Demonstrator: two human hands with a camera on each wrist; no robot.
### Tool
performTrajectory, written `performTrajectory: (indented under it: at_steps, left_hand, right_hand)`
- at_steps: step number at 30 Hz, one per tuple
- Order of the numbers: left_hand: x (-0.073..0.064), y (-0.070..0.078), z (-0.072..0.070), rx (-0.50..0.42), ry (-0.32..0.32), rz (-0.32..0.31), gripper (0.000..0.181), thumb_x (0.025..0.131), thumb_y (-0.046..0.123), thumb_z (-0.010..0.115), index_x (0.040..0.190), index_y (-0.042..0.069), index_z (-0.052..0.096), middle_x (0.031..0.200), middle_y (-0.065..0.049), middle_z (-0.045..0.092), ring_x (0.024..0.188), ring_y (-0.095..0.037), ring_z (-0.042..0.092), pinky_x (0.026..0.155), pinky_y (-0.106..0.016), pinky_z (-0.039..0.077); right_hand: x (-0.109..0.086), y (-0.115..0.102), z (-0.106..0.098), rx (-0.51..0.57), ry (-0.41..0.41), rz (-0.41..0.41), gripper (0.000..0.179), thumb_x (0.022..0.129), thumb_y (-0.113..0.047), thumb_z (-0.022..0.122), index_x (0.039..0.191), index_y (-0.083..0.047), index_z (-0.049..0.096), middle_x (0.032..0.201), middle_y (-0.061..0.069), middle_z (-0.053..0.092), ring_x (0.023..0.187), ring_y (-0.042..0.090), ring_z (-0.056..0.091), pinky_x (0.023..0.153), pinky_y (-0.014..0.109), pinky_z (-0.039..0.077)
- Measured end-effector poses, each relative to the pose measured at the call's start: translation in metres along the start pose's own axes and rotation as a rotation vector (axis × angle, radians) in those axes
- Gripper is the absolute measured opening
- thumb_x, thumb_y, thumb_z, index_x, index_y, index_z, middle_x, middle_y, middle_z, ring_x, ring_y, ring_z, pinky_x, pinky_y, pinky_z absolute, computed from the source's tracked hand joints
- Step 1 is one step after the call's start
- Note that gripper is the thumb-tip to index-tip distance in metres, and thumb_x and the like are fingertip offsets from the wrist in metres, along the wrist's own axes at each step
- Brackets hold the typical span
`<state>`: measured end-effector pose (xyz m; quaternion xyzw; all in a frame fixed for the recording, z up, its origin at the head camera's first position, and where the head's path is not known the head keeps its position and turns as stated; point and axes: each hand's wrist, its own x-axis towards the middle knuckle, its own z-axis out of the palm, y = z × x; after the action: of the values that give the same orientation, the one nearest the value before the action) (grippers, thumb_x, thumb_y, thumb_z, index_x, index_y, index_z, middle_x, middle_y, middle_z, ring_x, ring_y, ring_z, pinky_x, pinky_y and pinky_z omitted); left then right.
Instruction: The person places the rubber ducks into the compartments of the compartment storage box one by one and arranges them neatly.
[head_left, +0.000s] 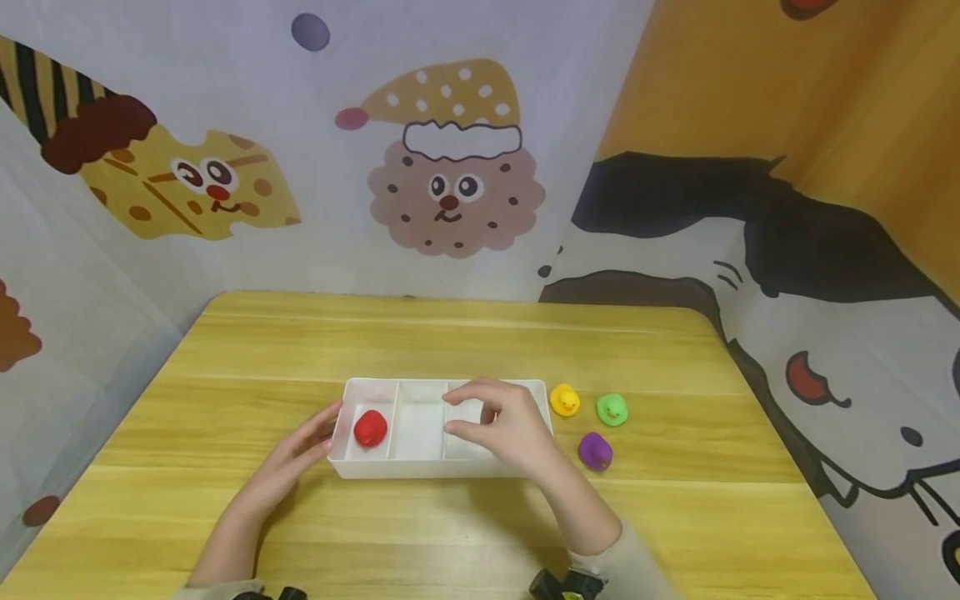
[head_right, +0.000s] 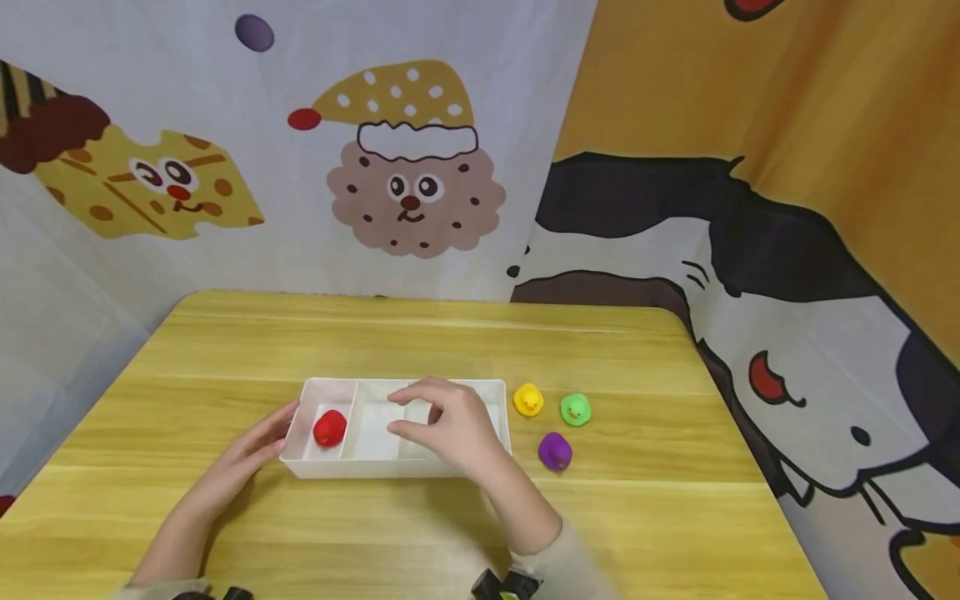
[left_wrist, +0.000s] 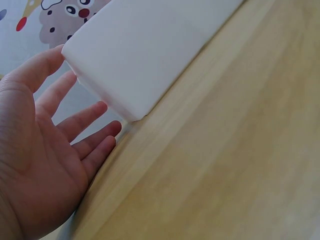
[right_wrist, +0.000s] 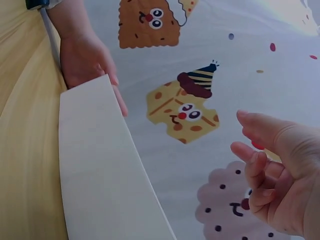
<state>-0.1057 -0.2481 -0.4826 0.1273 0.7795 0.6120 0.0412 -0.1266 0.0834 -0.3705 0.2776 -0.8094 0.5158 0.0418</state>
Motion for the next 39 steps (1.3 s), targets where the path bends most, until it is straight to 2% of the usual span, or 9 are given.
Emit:
performTrajectory:
  at_steps: [5,11,15,19,26,29,35,38,39]
  left_hand:
    - [0.0,-0.001,0.0,0.0,-0.006,0.014,0.051,0.1,0.009,0.049,0.148,0.006,0.034,0.142,-0.026,0.041,0.125,-0.008,0.042,0.093,-0.018,0.035]
    - [0.0,-0.004,-0.001,-0.017,-0.009,0.005,0.051,0.1,0.009,0.049,0.148,0.006,0.034,0.143,-0.027,0.039,0.125,-0.007,0.041,0.094,-0.016,0.034]
    - [0.0,-0.006,-0.001,-0.027,-0.014,-0.004,0.052,0.099,0.009,0.05,0.149,0.007,0.033,0.143,-0.025,0.04,0.124,-0.005,0.042,0.094,-0.017,0.034]
    - [0.0,-0.006,-0.001,-0.021,-0.02,-0.005,0.052,0.099,0.01,0.05,0.149,0.008,0.033,0.143,-0.024,0.04,0.123,-0.001,0.042,0.094,-0.019,0.035]
    - [0.0,-0.008,-0.001,-0.021,-0.022,-0.004,0.053,0.1,0.01,0.049,0.15,0.009,0.032,0.143,-0.023,0.04,0.122,-0.002,0.043,0.094,-0.021,0.036]
    - [0.0,-0.008,-0.001,-0.023,-0.019,-0.004,0.053,0.1,0.01,0.05,0.149,0.009,0.033,0.143,-0.023,0.041,0.122,-0.002,0.043,0.094,-0.02,0.036]
    - [0.0,-0.007,-0.001,-0.022,-0.018,-0.002,0.053,0.099,0.01,0.05,0.149,0.008,0.033,0.143,-0.024,0.041,0.121,-0.001,0.043,0.094,-0.02,0.036]
    - [0.001,-0.007,-0.001,-0.014,-0.016,-0.003,0.053,0.099,0.01,0.05,0.149,0.009,0.033,0.143,-0.024,0.041,0.122,-0.001,0.043,0.094,-0.019,0.035]
    - [0.001,-0.007,-0.002,-0.011,-0.017,-0.004,0.053,0.1,0.011,0.05,0.149,0.009,0.033,0.143,-0.023,0.041,0.122,-0.001,0.043,0.094,-0.019,0.035]
  right_hand:
    - [-0.009,0.009,-0.013,0.007,0.039,-0.072,0.025,0.075,-0.012,0.083,0.099,-0.012,0.075,0.097,-0.001,0.07,0.051,0.009,0.044,0.044,0.024,0.039]
    - [-0.024,0.019,-0.031,-0.021,0.066,-0.054,0.028,0.074,-0.013,0.084,0.1,-0.015,0.075,0.101,-0.005,0.068,0.055,0.011,0.046,0.047,0.025,0.039]
    - [-0.034,0.029,-0.043,-0.015,0.085,-0.052,0.029,0.073,-0.009,0.083,0.101,-0.012,0.074,0.101,-0.001,0.068,0.054,0.012,0.045,0.048,0.025,0.039]
    - [-0.043,0.039,-0.054,-0.017,0.103,-0.085,0.032,0.07,0.0,0.083,0.1,-0.007,0.073,0.1,0.006,0.068,0.052,0.012,0.044,0.045,0.025,0.037]
    - [-0.054,0.028,-0.073,-0.019,0.107,-0.12,0.035,0.066,0.012,0.08,0.098,0.002,0.071,0.096,0.015,0.066,0.051,0.012,0.042,0.042,0.025,0.035]
    - [-0.06,0.036,-0.079,-0.021,0.101,-0.107,0.036,0.067,0.011,0.08,0.1,0.002,0.07,0.098,0.015,0.066,0.05,0.012,0.041,0.041,0.025,0.035]
    - [-0.073,0.048,-0.091,-0.031,0.087,-0.022,0.038,0.069,0.008,0.079,0.106,0.003,0.068,0.109,0.019,0.063,0.051,0.01,0.046,0.041,0.024,0.04]
    - [-0.077,0.044,-0.097,-0.067,0.091,0.01,0.037,0.069,0.008,0.079,0.104,0.006,0.068,0.108,0.017,0.064,0.055,0.012,0.046,0.045,0.027,0.04]
    - [-0.079,0.046,-0.099,-0.078,0.091,0.027,0.037,0.07,0.008,0.079,0.105,0.005,0.068,0.102,0.014,0.064,0.056,0.013,0.046,0.046,0.027,0.039]
